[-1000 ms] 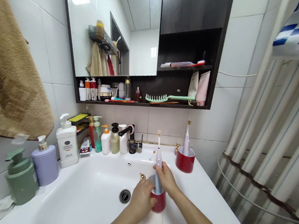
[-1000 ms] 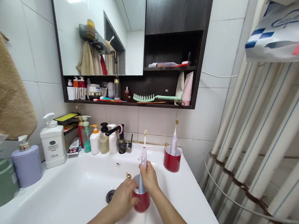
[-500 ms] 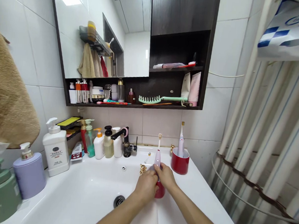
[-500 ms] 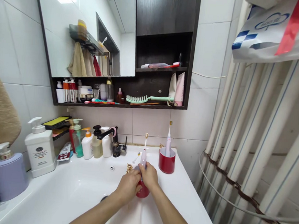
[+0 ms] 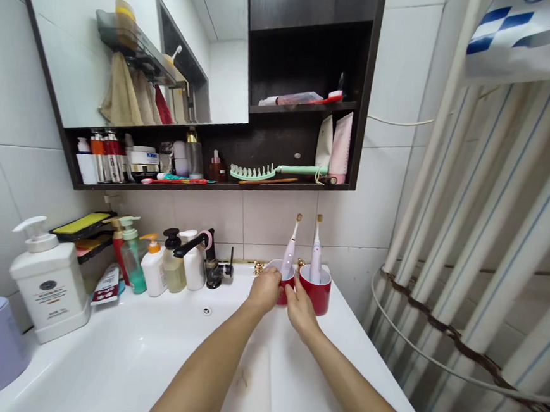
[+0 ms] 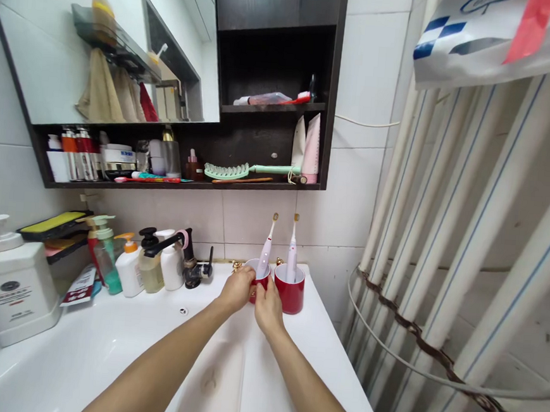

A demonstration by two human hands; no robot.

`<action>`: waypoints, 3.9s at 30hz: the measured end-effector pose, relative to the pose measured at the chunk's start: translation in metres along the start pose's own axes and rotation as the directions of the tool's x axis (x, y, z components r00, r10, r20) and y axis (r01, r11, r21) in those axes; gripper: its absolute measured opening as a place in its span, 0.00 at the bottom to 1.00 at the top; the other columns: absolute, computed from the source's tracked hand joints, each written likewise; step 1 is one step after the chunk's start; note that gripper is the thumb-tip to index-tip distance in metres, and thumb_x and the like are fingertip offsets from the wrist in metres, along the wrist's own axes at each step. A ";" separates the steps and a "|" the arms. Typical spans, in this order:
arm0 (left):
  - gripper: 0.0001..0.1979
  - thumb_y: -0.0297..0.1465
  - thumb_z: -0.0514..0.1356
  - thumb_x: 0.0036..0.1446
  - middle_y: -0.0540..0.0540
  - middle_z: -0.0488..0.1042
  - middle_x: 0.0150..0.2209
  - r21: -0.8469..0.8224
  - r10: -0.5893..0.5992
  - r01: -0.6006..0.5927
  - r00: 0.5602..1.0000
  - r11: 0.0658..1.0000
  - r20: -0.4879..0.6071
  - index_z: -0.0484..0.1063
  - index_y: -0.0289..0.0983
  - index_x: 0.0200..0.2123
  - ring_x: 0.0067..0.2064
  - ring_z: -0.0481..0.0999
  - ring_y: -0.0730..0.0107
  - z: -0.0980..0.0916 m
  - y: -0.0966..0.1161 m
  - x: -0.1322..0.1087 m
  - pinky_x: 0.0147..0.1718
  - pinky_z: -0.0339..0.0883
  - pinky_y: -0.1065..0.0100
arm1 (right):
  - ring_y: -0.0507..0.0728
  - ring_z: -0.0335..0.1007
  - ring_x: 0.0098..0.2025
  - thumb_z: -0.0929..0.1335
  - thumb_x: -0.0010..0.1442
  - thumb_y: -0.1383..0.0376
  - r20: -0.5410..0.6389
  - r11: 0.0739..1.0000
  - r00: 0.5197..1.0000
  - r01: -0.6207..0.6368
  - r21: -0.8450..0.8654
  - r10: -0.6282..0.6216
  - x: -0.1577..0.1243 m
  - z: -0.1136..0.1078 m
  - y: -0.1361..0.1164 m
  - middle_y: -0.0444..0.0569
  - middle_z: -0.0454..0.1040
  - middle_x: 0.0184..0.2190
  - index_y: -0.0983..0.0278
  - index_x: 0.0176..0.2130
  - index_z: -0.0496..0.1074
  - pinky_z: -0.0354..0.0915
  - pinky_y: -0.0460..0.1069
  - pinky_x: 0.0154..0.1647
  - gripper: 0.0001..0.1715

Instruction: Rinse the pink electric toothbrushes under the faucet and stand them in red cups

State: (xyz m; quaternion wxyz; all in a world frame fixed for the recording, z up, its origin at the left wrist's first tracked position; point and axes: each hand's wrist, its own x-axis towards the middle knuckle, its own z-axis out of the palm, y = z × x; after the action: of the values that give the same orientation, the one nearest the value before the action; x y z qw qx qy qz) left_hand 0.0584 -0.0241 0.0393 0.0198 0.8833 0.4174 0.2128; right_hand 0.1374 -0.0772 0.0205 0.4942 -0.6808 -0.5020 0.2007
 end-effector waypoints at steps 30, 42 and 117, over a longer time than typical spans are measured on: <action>0.26 0.30 0.57 0.37 0.57 0.60 0.16 -0.952 -0.218 -0.155 0.971 -0.263 -0.098 0.53 0.39 0.44 0.17 0.58 0.82 -0.123 0.058 -0.122 0.18 0.52 0.75 | 0.46 0.52 0.17 0.60 0.47 0.63 0.078 0.695 0.941 0.186 0.695 -0.330 -0.108 -0.045 -0.114 0.36 0.56 0.15 0.60 0.48 0.52 0.54 0.42 0.18 0.27; 0.30 0.56 0.33 0.38 0.54 0.50 0.05 -0.941 -0.200 0.296 0.924 -0.165 0.325 0.52 0.35 0.08 0.08 0.47 0.84 -0.090 0.044 -0.130 0.12 0.33 0.75 | 0.48 0.55 0.15 0.51 0.46 0.46 0.046 0.927 0.985 0.138 0.348 -0.164 -0.086 -0.027 -0.089 0.44 0.60 0.11 0.63 0.08 0.50 0.54 0.45 0.17 0.29; 0.08 0.31 0.57 0.38 0.47 0.69 0.19 -0.900 -0.538 0.064 0.782 -0.431 0.313 0.64 0.32 0.22 0.22 0.69 0.74 -0.011 -0.010 -0.136 0.28 0.60 0.72 | 0.45 0.49 0.12 0.56 0.48 0.55 0.647 0.968 0.762 -0.135 0.213 -0.036 -0.130 0.021 -0.014 0.37 0.56 0.15 0.65 0.33 0.56 0.49 0.42 0.10 0.16</action>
State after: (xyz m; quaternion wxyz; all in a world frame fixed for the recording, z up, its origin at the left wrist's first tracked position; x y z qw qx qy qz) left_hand -0.0293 -0.1211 -0.0021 0.7108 0.2818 0.3076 0.5663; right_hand 0.0606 -0.1822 -0.0056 0.3662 -0.5160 -0.5941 0.4966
